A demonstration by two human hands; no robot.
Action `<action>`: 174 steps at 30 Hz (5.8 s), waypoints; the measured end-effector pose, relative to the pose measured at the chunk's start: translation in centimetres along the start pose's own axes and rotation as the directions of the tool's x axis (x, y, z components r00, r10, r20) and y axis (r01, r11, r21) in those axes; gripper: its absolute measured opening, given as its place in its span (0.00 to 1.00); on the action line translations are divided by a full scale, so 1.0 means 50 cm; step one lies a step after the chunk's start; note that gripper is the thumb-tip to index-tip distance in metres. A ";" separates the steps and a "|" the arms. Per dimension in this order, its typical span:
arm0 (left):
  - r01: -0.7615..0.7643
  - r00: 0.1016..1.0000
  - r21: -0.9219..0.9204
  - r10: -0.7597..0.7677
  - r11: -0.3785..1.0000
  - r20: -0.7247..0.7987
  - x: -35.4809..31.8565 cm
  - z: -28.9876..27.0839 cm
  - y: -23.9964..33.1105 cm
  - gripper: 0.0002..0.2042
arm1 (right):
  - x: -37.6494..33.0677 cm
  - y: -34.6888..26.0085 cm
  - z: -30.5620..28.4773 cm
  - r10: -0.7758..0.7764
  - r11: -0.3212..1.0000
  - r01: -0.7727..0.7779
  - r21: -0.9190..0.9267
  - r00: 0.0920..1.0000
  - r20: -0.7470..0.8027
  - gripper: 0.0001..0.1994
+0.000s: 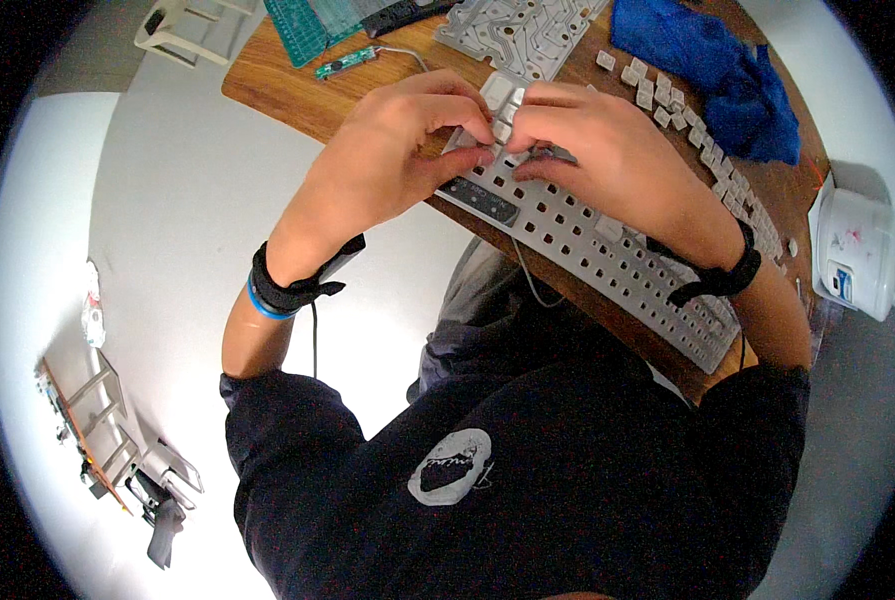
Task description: The person assembles a white keyboard by placing individual keycaps onto the keyboard base. They pick up keycaps from the table and press them into place one by one, occasionally wiping the keys with a blue cloth.
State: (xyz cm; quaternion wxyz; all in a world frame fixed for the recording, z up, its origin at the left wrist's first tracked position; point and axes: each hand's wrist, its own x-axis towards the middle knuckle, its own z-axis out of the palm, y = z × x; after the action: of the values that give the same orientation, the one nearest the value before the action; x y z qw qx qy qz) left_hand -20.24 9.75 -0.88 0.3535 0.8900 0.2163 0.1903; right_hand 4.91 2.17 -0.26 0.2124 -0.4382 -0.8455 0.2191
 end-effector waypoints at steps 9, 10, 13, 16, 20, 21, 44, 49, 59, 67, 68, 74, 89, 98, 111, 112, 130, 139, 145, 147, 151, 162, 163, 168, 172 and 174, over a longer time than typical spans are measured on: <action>-0.026 0.999 -0.067 0.024 0.997 -0.033 0.001 0.005 -0.013 0.06 | 0.030 -0.020 -0.022 -0.039 0.997 0.035 0.064 0.997 0.069 0.06; -0.030 0.999 -0.072 0.027 0.997 -0.034 0.001 0.005 -0.015 0.06 | 0.032 -0.020 -0.020 -0.047 0.998 0.044 0.052 0.997 0.067 0.06; 0.003 0.999 -0.088 -0.006 0.996 -0.040 0.004 0.004 -0.009 0.05 | 0.038 -0.019 -0.013 -0.045 0.996 0.040 0.076 0.997 0.066 0.06; 0.031 0.998 -0.096 -0.035 0.995 -0.043 0.008 0.001 -0.001 0.05 | 0.037 -0.013 -0.011 -0.073 0.992 0.067 0.107 0.996 0.056 0.07; 0.006 0.999 -0.040 -0.008 0.999 -0.044 0.009 -0.002 0.003 0.06 | 0.034 -0.026 -0.017 -0.069 0.996 0.066 0.055 0.996 0.061 0.08; 0.027 0.999 -0.069 -0.029 0.997 -0.035 0.009 -0.003 0.005 0.06 | 0.028 -0.025 -0.010 -0.097 0.994 0.097 0.059 0.995 -0.004 0.09; -0.101 0.991 0.221 0.078 0.970 0.110 0.101 -0.038 0.075 0.07 | -0.081 0.104 -0.152 -0.007 0.999 -0.001 -0.047 0.984 -0.179 0.10; -0.198 0.979 0.177 0.185 0.964 0.087 0.222 0.007 0.045 0.06 | -0.098 0.259 -0.188 -0.055 0.988 0.047 -0.150 0.997 -0.052 0.10; -0.400 0.902 0.235 0.337 0.886 0.269 0.435 0.111 -0.029 0.09 | -0.111 0.321 -0.222 0.103 0.994 -0.105 0.014 0.989 0.102 0.08; -0.279 0.927 0.238 0.197 0.930 0.318 0.457 0.108 -0.030 0.09 | -0.105 0.318 -0.223 0.207 0.978 -0.208 -0.016 0.978 -0.022 0.10; -0.290 0.927 0.236 0.211 0.928 0.309 0.461 0.109 -0.029 0.09 | -0.109 0.326 -0.224 0.192 0.981 -0.193 -0.003 0.978 -0.084 0.10; -0.340 0.909 0.237 0.253 0.910 0.332 0.464 0.109 -0.030 0.08 | -0.130 0.371 -0.244 0.195 0.958 -0.244 -0.153 0.940 -0.279 0.10; -0.286 0.909 0.260 0.176 0.922 0.379 0.476 0.102 -0.006 0.08 | -0.120 0.369 -0.228 0.104 0.991 -0.109 -0.074 0.993 -0.061 0.08; -0.017 0.988 0.102 0.002 0.995 0.152 0.485 0.101 -0.018 0.08 | -0.110 0.359 -0.225 0.085 0.995 -0.089 -0.038 0.991 -0.102 0.10; -0.270 0.957 0.264 0.229 0.926 0.177 0.517 0.122 -0.051 0.04 | -0.122 0.341 -0.219 0.115 0.982 -0.129 -0.141 0.988 -0.106 0.08; -0.268 0.957 0.255 0.228 0.929 0.178 0.517 0.119 -0.054 0.04 | -0.122 0.342 -0.225 0.097 0.980 -0.108 -0.166 0.993 -0.071 0.08; -0.256 0.966 0.294 0.233 0.921 0.114 0.497 0.109 -0.043 0.06 | -0.065 0.327 -0.241 0.245 0.912 -0.232 -0.337 0.969 -0.003 0.08; -0.365 0.919 0.208 0.316 0.907 0.234 0.489 0.110 -0.061 0.06 | -0.084 0.331 -0.261 0.229 0.947 -0.199 -0.253 0.969 0.095 0.11; -0.351 0.926 0.241 0.298 0.905 0.231 0.484 0.101 -0.032 0.05 | -0.082 0.344 -0.259 0.246 0.950 -0.214 -0.227 0.961 0.128 0.10; -0.361 0.930 0.318 0.313 0.877 0.191 0.493 0.106 -0.013 0.07 | -0.086 0.350 -0.260 0.252 0.945 -0.219 -0.244 0.961 0.113 0.10; -0.428 0.904 0.391 0.390 0.815 0.177 0.505 0.120 -0.046 0.13 | -0.083 0.359 -0.238 0.218 0.952 -0.196 -0.235 0.973 0.070 0.11; -0.464 0.869 0.414 0.311 0.783 0.386 0.470 0.120 0.020 0.14 | -0.072 0.382 -0.234 0.196 0.934 -0.174 -0.311 0.980 0.040 0.21; -0.463 0.864 0.422 0.291 0.779 0.411 0.476 0.116 0.015 0.14 | -0.075 0.377 -0.234 0.175 0.937 -0.161 -0.309 0.984 0.017 0.22; -0.649 0.754 0.542 0.546 0.533 0.365 0.480 0.131 -0.003 0.03 | -0.098 0.420 -0.217 0.236 0.912 -0.244 -0.330 0.970 -0.065 0.18; -0.592 0.803 0.727 0.327 0.347 0.498 0.465 0.097 0.001 0.10 | -0.098 0.435 -0.222 0.200 0.940 -0.193 -0.283 0.980 -0.004 0.14; -0.539 0.830 0.676 0.455 0.504 0.322 0.431 0.075 -0.006 0.10 | -0.082 0.387 -0.221 0.205 0.919 -0.176 -0.353 0.978 0.046 0.12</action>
State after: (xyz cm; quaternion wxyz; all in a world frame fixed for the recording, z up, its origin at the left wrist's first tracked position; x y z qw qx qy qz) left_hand -0.48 19.10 0.35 -0.1000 0.9861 -0.0089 0.1327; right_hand 25.70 10.84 -2.72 0.0746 -0.5394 -0.8322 0.1043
